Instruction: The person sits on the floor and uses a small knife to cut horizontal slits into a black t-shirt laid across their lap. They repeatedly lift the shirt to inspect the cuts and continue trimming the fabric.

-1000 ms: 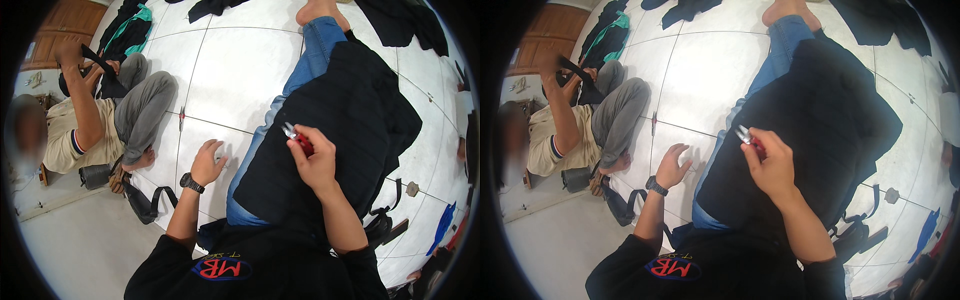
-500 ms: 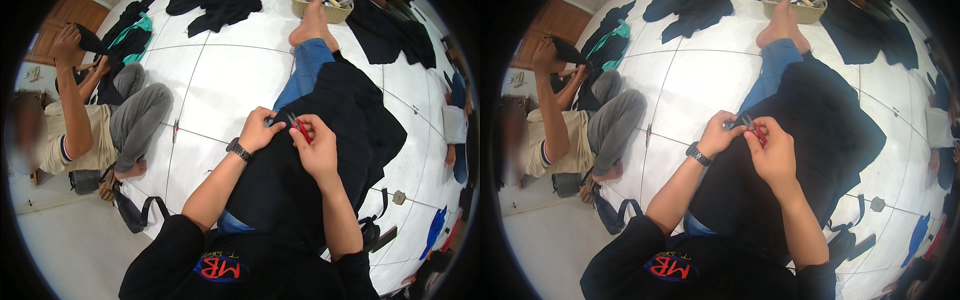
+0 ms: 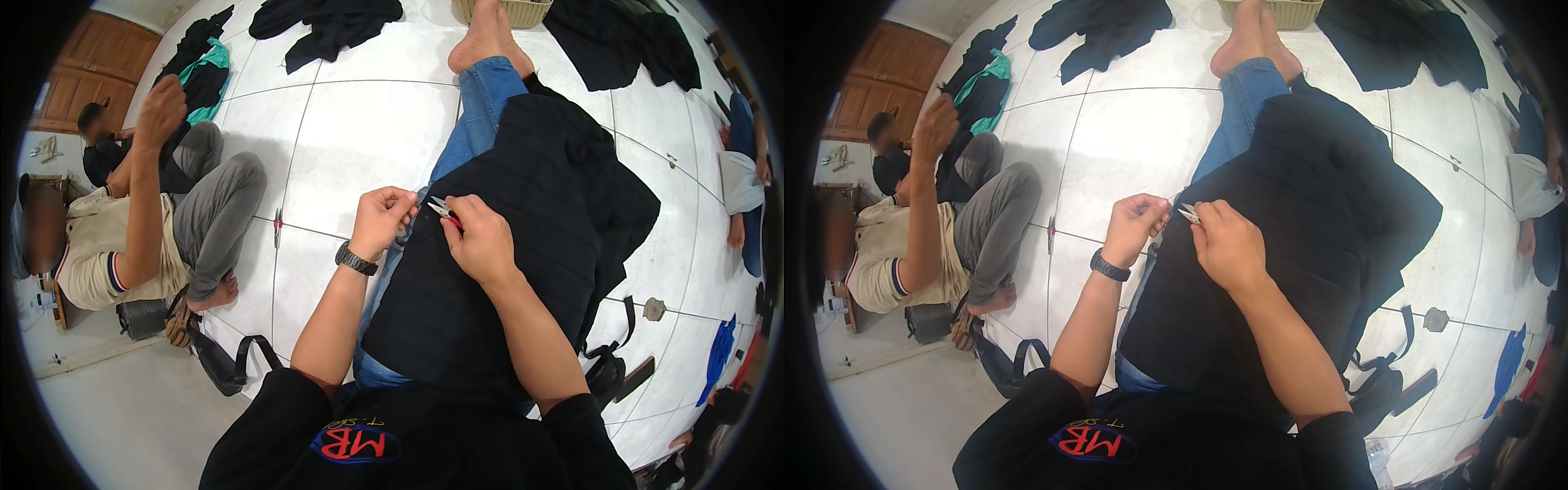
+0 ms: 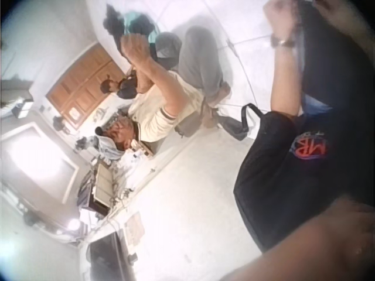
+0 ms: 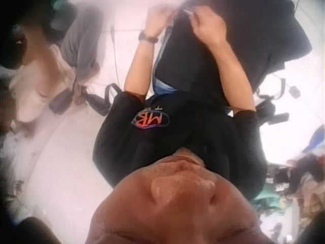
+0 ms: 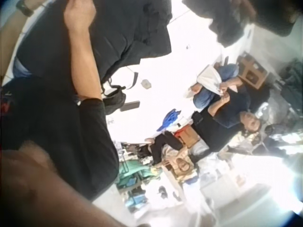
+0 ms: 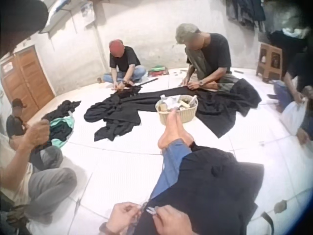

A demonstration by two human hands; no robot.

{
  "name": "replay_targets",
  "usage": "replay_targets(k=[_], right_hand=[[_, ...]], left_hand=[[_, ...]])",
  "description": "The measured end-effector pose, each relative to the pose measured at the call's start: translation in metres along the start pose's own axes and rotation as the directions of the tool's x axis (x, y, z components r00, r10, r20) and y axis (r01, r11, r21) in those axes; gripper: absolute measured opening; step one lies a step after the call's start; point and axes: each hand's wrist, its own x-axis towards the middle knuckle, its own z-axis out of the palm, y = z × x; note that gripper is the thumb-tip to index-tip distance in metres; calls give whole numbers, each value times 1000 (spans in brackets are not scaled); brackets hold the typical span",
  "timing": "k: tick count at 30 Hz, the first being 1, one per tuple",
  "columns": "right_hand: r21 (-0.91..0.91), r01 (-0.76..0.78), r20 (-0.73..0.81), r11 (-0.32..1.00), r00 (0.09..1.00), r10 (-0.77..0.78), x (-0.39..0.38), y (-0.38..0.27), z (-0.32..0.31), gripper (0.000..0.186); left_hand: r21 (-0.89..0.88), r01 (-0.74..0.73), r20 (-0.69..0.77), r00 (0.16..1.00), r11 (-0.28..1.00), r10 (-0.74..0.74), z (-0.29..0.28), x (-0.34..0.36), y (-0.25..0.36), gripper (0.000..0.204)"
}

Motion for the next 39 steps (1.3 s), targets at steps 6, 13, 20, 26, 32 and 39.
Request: replay_targets(k=[6, 13, 20, 26, 32, 39], right_hand=[[-176, 198, -35, 964, 978, -207, 1, -3, 8, 15], [-210, 235, -20, 949, 969, -244, 1, -5, 12, 15], [-210, 197, -2, 958, 979, -202, 0, -4, 12, 19], [-158, 89, -216, 983, 969, -122, 8, -2, -1, 23], [-168, 140, -206, 976, 963, -173, 12, -4, 0, 22], [-200, 142, -197, 969, 963, -182, 12, 3, 5, 21]], left_hand=[[-10, -24, -23, 999, 1000, 24, 4, -1, 9, 18], [7, -28, -33, 999, 1000, 28, 7, -5, 14, 17], [1, -63, -54, 997, 998, 63, 8, -7, 17, 18], [-25, -137, -39, 990, 990, 136, 9, -8, 26, 19], [-37, -164, -20, 986, 986, 164, 17, -15, 34, 20], [-28, -195, -9, 981, 980, 195, 8, -20, 26, 20]])
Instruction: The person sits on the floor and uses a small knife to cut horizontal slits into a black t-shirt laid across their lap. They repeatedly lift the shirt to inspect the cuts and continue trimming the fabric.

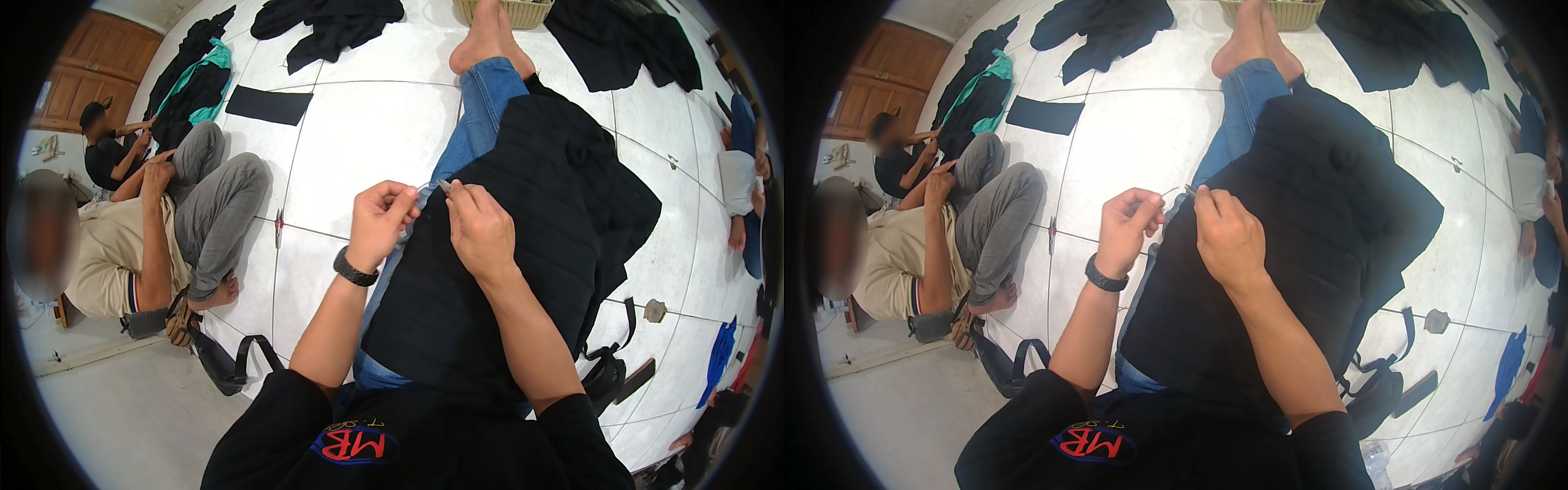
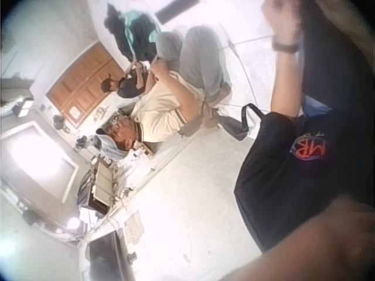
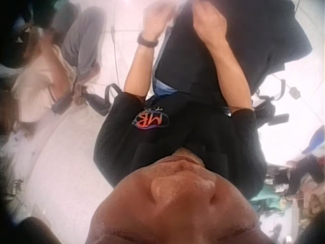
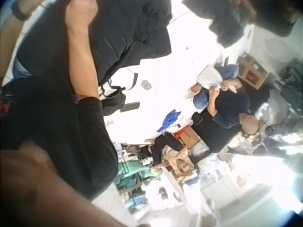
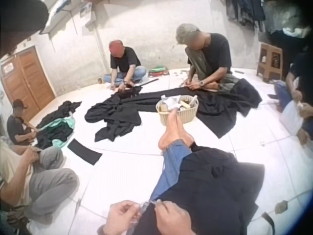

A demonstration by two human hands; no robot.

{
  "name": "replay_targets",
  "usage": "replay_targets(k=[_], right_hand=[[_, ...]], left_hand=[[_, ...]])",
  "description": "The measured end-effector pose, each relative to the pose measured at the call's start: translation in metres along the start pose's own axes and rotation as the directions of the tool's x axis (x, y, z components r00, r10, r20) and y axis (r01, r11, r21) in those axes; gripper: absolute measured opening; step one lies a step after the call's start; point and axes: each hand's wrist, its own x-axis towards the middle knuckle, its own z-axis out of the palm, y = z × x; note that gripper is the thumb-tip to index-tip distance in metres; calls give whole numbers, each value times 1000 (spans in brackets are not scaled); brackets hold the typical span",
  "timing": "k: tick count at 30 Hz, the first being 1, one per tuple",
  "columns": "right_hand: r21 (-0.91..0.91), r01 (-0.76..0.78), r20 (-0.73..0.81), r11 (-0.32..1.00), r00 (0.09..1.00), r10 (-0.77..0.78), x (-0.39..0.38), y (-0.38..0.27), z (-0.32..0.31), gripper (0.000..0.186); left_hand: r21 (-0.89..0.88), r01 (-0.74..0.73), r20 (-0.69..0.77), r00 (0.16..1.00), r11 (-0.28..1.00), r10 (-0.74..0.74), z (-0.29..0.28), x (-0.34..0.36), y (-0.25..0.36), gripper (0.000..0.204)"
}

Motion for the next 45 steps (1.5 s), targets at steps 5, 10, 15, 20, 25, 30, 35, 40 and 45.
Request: replay_targets(k=[5, 10, 15, 20, 25, 30, 35, 40, 45], right_hand=[[228, -186, -25, 956, 980, 197, -1, 5, -13, 25], [399, -318, 71, 860, 946, 317, 3, 3, -23, 25], [430, -360, 270, 828, 926, 263, -2, -6, -31, 24], [416, -294, 352, 861, 924, 146, -17, -11, -31, 24], [288, -154, 384, 945, 923, 33, -18, -19, -29, 22], [235, 3, 307, 972, 948, -78, -21, -22, -25, 22], [199, 59, 308, 978, 944, -119, -22, -25, -17, 20], [155, 43, 323, 987, 942, -92, -21, -22, -17, 20], [408, -256, 191, 876, 963, 192, -7, -8, -66, 26]], left_hand=[[635, 33, 38, 997, 772, -73, -92, -23, -47, 21], [858, -1, 113, 976, 513, -186, -118, -57, -65, 28], [352, -31, 18, 999, 935, 27, -37, -36, -40, 27], [284, 15, 21, 1000, 959, -22, -11, -26, -34, 20], [19, 145, 6, 989, 989, -145, -16, -29, -39, 14], [-26, 147, -26, 989, 989, -147, -14, -36, -28, 13], [-15, 126, 7, 992, 992, -126, -20, -36, -33, 12], [3, 69, -31, 997, 998, -69, -22, -36, -32, 12], [793, -94, -38, 979, 602, 202, -112, -52, -55, 30]])
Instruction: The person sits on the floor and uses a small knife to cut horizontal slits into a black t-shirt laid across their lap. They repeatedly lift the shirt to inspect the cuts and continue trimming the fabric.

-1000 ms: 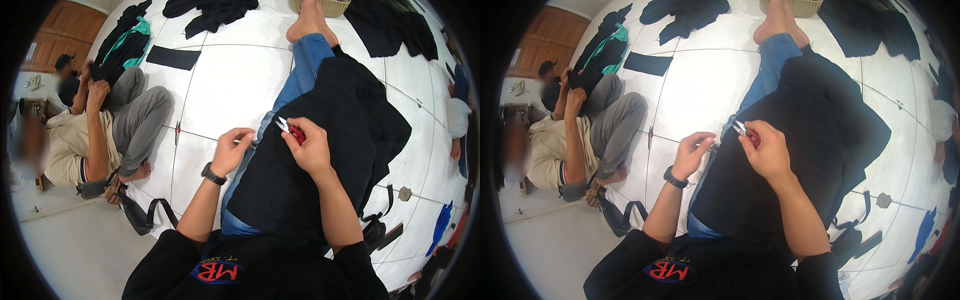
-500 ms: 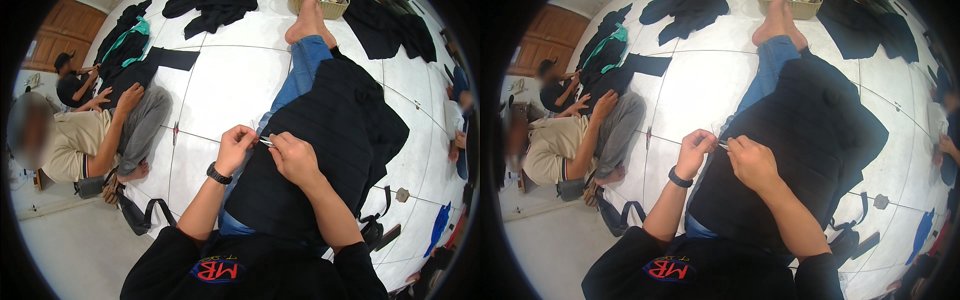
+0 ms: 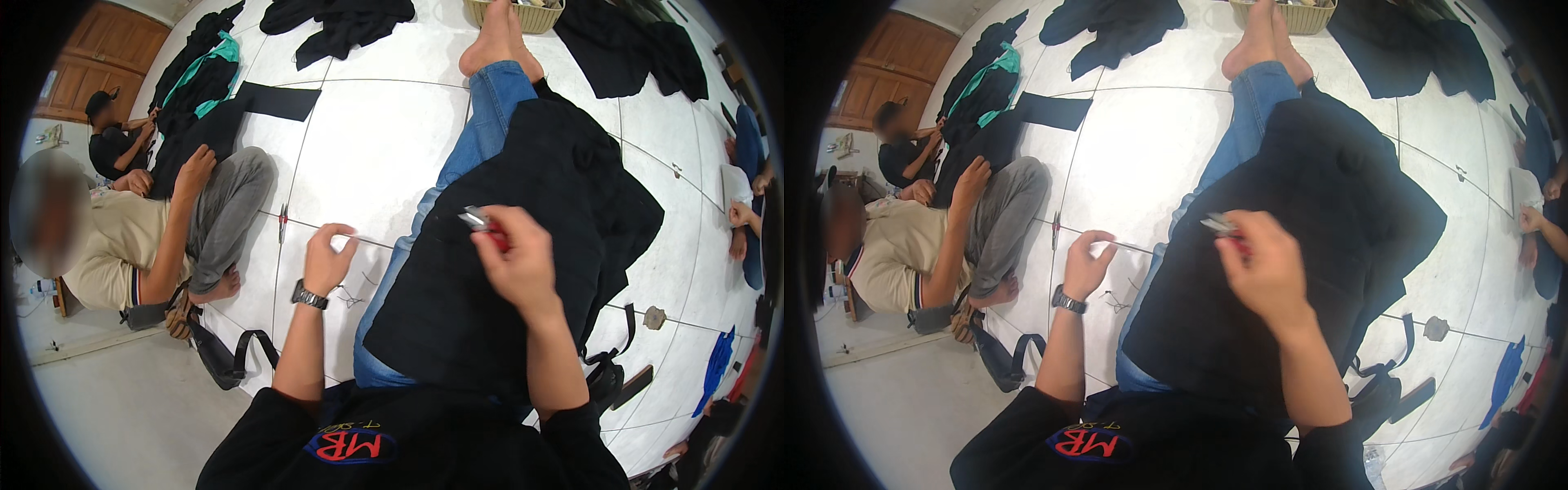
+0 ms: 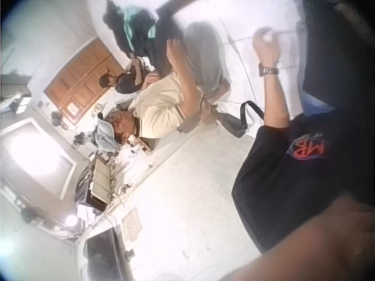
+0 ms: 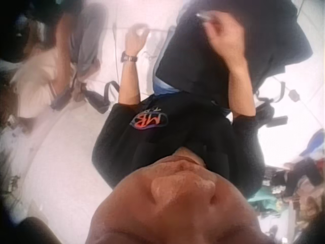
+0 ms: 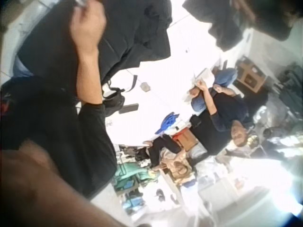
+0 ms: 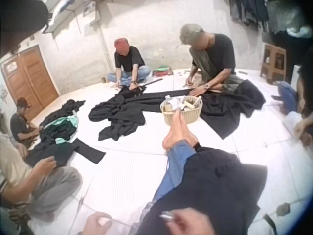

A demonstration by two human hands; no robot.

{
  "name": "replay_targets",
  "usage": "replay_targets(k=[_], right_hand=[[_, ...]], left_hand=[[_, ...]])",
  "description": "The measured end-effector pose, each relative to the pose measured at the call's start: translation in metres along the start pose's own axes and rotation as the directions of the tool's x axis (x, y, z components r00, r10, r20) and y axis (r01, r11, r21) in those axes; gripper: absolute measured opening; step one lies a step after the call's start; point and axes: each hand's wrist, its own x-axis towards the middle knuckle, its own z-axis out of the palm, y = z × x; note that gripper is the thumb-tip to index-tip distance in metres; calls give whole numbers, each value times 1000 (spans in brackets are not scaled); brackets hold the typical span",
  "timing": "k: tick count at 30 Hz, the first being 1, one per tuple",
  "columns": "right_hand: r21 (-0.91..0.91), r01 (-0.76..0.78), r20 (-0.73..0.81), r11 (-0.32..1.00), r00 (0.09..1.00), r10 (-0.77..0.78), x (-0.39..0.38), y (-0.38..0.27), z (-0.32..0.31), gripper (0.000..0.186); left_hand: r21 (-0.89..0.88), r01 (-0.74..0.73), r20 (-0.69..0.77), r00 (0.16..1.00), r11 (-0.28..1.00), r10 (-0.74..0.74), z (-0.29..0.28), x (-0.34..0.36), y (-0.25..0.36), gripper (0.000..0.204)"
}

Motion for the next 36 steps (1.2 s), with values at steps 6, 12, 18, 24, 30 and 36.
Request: replay_targets(k=[6, 12, 18, 24, 30, 36], right_hand=[[-248, -432, -349, 867, 875, 336, -42, 13, -120, 36], [-456, -483, -134, 747, 867, 479, -91, 27, -126, 33], [-530, -368, 38, 764, 890, 455, -110, -27, -147, 24], [-646, -159, 552, 746, 578, 601, -153, -72, -142, 15], [-469, -351, 378, 811, 750, 543, -101, -84, -135, 37], [-127, -172, 151, 977, 970, 191, -25, -55, -58, 37]], left_hand=[[-232, 279, 27, 960, 932, -280, -6, -26, 8, 38], [-207, -79, -8, 997, 975, 79, 39, -40, 102, 23], [-594, 94, 99, 994, 799, -44, -1, -68, 65, 16], [-213, 347, 645, 752, 913, -136, -59, -121, 66, 26], [-127, -44, 282, 956, 991, 78, -27, -79, 65, 38], [-139, -288, 74, 951, 947, 300, 35, -14, 109, 37]])
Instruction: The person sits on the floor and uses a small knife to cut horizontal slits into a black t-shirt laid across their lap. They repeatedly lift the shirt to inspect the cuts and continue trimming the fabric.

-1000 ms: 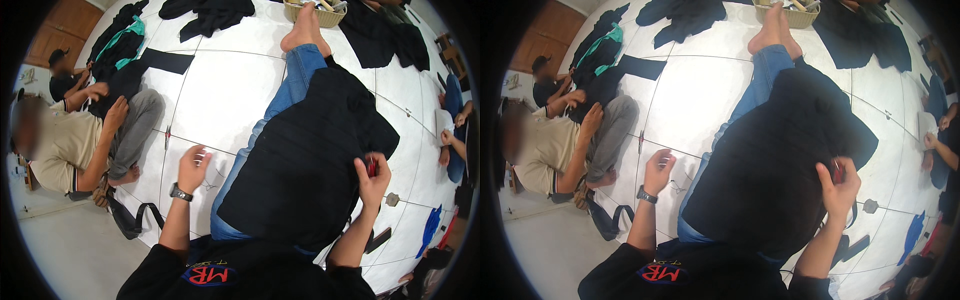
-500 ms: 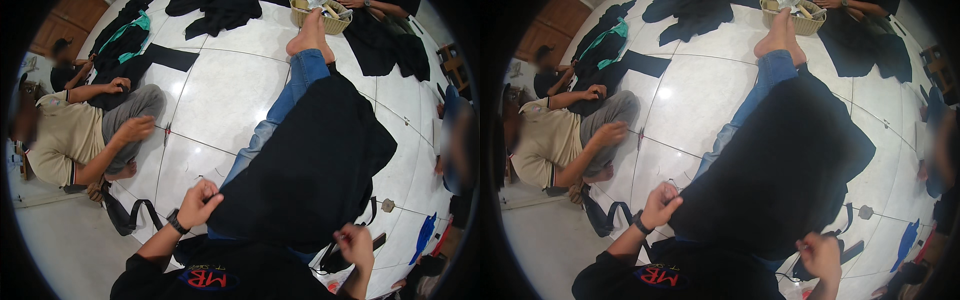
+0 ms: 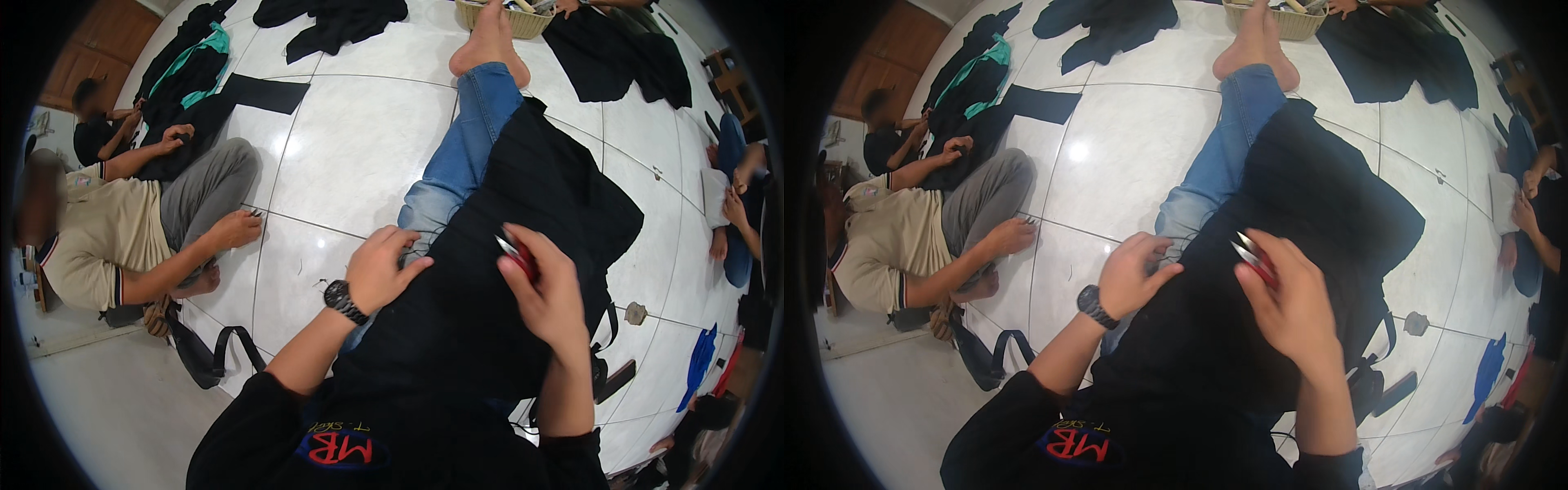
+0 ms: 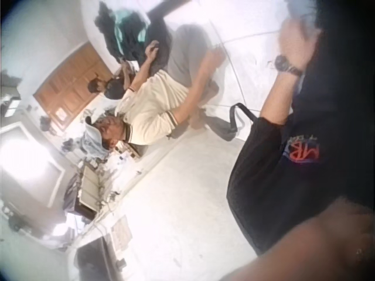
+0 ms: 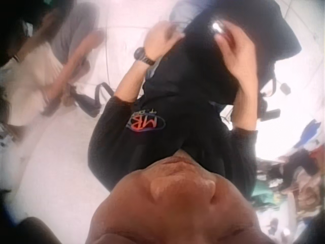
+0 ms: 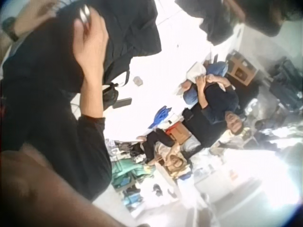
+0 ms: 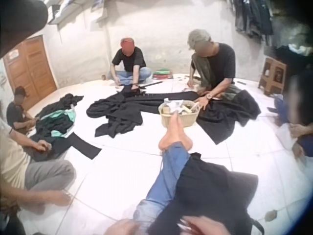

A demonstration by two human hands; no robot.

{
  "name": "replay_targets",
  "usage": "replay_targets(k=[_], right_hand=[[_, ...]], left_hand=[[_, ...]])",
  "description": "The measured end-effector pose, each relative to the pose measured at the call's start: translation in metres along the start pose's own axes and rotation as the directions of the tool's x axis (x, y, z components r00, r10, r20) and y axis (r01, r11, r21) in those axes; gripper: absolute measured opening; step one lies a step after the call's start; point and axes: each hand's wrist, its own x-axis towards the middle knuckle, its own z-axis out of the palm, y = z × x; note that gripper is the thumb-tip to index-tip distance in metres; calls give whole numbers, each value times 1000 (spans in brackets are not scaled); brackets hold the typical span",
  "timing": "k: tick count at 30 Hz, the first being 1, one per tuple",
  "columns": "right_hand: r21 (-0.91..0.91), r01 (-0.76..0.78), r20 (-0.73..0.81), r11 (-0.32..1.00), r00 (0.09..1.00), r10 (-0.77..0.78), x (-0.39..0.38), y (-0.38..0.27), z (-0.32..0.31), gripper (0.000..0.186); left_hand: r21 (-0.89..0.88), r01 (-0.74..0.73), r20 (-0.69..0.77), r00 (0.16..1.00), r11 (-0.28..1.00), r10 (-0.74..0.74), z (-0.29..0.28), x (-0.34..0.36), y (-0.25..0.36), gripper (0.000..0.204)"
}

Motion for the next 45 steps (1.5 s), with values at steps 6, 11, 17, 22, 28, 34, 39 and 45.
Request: replay_targets(k=[6, 11, 17, 22, 28, 34, 39, 45], right_hand=[[300, -183, -54, 936, 977, 208, 4, 48, 73, 28], [153, -18, -161, 988, 986, 42, -4, 56, 83, 23], [-92, 112, -61, 989, 991, -118, -8, 56, 90, 26], [-237, 276, -38, 931, 955, -293, -4, 54, 94, 24], [-305, 333, -19, 892, 934, -356, -2, 54, 105, 22], [-377, 335, 25, 863, 936, -352, -3, 56, 107, 22], [-322, 276, -7, 905, 956, -294, -5, 52, 106, 23], [-60, 254, 145, 965, 959, -243, -15, 54, 94, 25]], left_hand=[[-107, 159, 111, 983, 981, -147, 16, 21, 20, 30], [-214, 305, 183, 946, 928, -269, 15, 23, 9, 22], [-502, 539, 383, 840, 677, -384, 5, 25, -8, 11], [-616, 522, 343, 852, 589, -395, 10, 22, -15, 13], [-651, 570, 363, 814, 501, -453, 7, 20, -13, 13], [-669, 561, 352, 817, 488, -457, 7, 19, -10, 13], [-660, 570, 341, 808, 489, -481, 5, 20, -12, 15], [-636, 584, 384, 806, 504, -450, -1, 24, -15, 15]])
